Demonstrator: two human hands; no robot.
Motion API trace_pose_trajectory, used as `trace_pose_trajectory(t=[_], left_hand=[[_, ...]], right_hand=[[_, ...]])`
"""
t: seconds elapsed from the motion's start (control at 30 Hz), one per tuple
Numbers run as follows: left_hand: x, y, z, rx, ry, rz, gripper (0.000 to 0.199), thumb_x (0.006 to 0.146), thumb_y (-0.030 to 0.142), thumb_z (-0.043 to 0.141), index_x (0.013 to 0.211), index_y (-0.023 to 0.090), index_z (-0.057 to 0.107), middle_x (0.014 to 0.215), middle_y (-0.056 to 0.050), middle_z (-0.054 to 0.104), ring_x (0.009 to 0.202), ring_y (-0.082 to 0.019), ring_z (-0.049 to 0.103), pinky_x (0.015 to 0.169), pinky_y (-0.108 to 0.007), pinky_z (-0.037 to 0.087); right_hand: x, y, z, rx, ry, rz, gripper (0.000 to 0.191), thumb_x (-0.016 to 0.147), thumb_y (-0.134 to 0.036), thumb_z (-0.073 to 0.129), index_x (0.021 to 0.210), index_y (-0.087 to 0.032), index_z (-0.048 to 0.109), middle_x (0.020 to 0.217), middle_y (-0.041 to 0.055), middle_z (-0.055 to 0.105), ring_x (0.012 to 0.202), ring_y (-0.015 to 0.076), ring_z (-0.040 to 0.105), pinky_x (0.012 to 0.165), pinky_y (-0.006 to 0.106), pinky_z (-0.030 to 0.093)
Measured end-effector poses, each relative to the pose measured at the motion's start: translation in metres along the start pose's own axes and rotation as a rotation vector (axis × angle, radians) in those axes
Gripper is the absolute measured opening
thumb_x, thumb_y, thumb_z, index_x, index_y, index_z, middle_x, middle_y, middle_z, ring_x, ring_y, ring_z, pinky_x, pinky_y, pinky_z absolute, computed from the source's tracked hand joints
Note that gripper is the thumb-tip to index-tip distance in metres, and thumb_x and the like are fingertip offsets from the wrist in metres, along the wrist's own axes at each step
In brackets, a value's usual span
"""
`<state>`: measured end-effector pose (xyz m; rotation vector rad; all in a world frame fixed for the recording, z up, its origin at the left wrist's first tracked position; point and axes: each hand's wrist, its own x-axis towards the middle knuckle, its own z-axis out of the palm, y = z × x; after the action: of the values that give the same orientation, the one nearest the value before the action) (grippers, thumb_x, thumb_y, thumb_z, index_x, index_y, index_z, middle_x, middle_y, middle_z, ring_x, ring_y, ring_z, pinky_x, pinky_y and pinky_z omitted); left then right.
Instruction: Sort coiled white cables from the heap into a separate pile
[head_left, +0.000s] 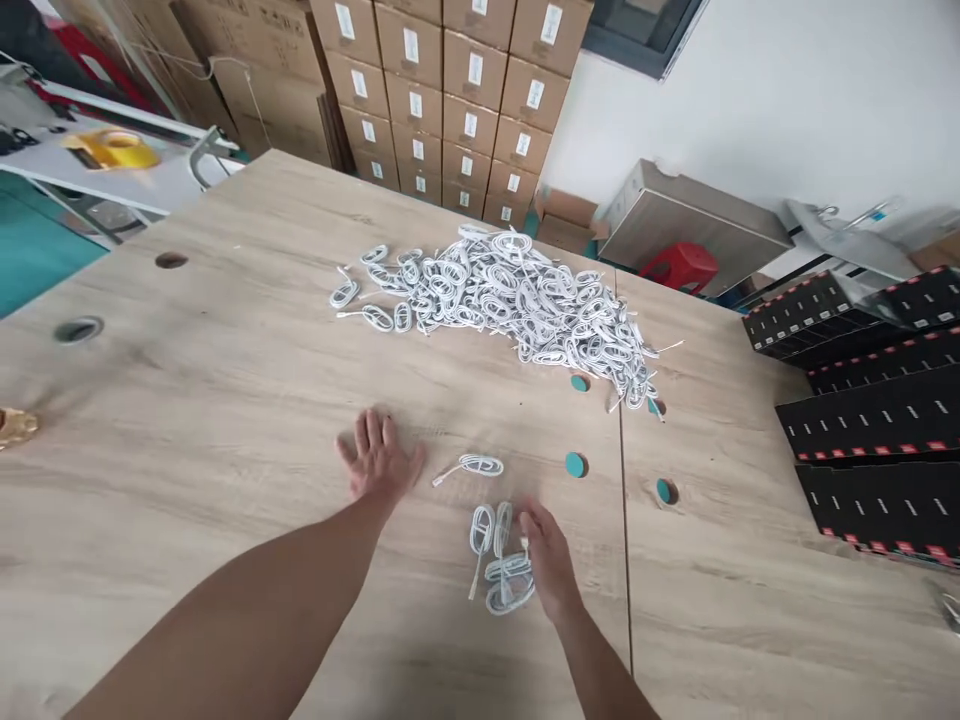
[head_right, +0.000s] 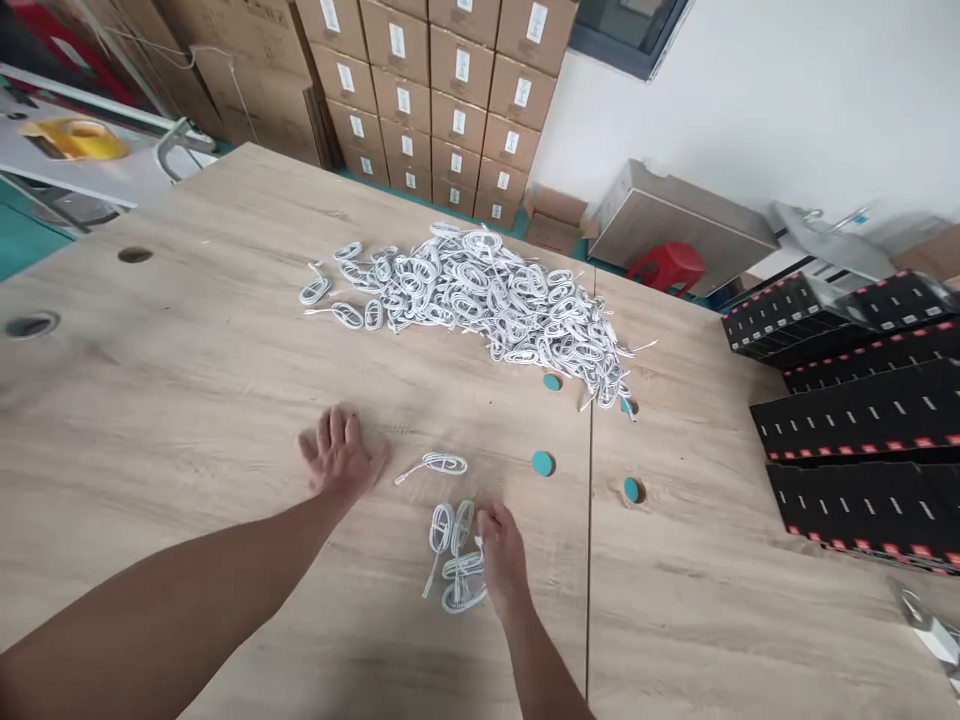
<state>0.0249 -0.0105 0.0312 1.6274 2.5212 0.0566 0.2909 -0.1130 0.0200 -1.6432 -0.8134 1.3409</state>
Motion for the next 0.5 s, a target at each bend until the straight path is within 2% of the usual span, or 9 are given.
trace_pose_trajectory(t=[0.1, 0.17, 0.23, 0.33, 0.4, 0.5], left_hand=[[-0.002, 0.001, 0.000, -0.022, 0.005, 0.014, 0.087, 0.092, 0.057, 0.034, 0.163, 0.008, 0.022, 0.175, -0.013, 0.008, 0.161, -0.031, -0.001, 0.128, -0.065, -0.001], [-0.003, 0.001, 0.000, -0.037, 0.008, 0.020, 0.088, 0.092, 0.058, 0.034, 0.163, 0.007, 0.023, 0.175, -0.014, 0.008, 0.161, -0.032, -0.001, 0.128, -0.066, -0.002], [-0.003, 0.001, 0.001, -0.049, 0.008, 0.024, 0.088, 0.092, 0.058, 0.034, 0.163, 0.007, 0.024, 0.175, -0.014, 0.008, 0.161, -0.032, 0.000, 0.127, -0.067, -0.002], [-0.002, 0.001, 0.002, -0.060, 0.005, 0.030, 0.088, 0.092, 0.058, 0.033, 0.163, 0.007, 0.023, 0.175, -0.013, 0.006, 0.161, -0.031, -0.001, 0.127, -0.067, -0.003], [-0.001, 0.001, 0.003, -0.065, 0.002, 0.031, 0.089, 0.092, 0.059, 0.032, 0.163, 0.007, 0.023, 0.175, -0.013, 0.005, 0.161, -0.031, -0.002, 0.127, -0.067, -0.003], [0.000, 0.001, 0.003, -0.068, -0.001, 0.033, 0.089, 0.091, 0.059, 0.032, 0.163, 0.007, 0.023, 0.175, -0.013, 0.006, 0.161, -0.032, -0.002, 0.127, -0.068, -0.002]], right_hand=[[-0.004, 0.014, -0.020, -0.100, 0.089, -0.028, 0.069, 0.078, -0.075, 0.063, 0.118, -0.019, 0.070, 0.111, 0.0112, 0.076, 0.101, 0.0275, 0.070, 0.083, 0.038, 0.057], [-0.010, 0.020, -0.033, -0.147, 0.100, -0.052, 0.068, 0.082, -0.075, 0.056, 0.120, -0.019, 0.069, 0.123, 0.0131, 0.073, 0.111, 0.0289, 0.068, 0.086, 0.038, 0.057], [-0.020, 0.023, -0.040, -0.226, 0.062, -0.069, 0.067, 0.083, -0.069, 0.059, 0.128, -0.020, 0.066, 0.134, 0.0138, 0.068, 0.119, 0.0296, 0.065, 0.088, 0.038, 0.057], [-0.034, 0.024, -0.038, -0.431, -0.004, -0.131, 0.071, 0.075, -0.051, 0.073, 0.138, -0.021, 0.059, 0.128, 0.0124, 0.067, 0.108, 0.0280, 0.066, 0.086, 0.038, 0.057], [-0.037, 0.019, -0.030, -0.569, -0.026, -0.193, 0.065, 0.071, -0.039, 0.073, 0.133, -0.022, 0.062, 0.118, 0.0102, 0.069, 0.101, 0.0263, 0.066, 0.089, 0.039, 0.055], [-0.036, 0.007, -0.022, -0.707, -0.057, -0.180, 0.032, 0.072, -0.029, 0.065, 0.102, -0.021, 0.070, 0.097, 0.0071, 0.070, 0.093, 0.0250, 0.067, 0.086, 0.038, 0.055]])
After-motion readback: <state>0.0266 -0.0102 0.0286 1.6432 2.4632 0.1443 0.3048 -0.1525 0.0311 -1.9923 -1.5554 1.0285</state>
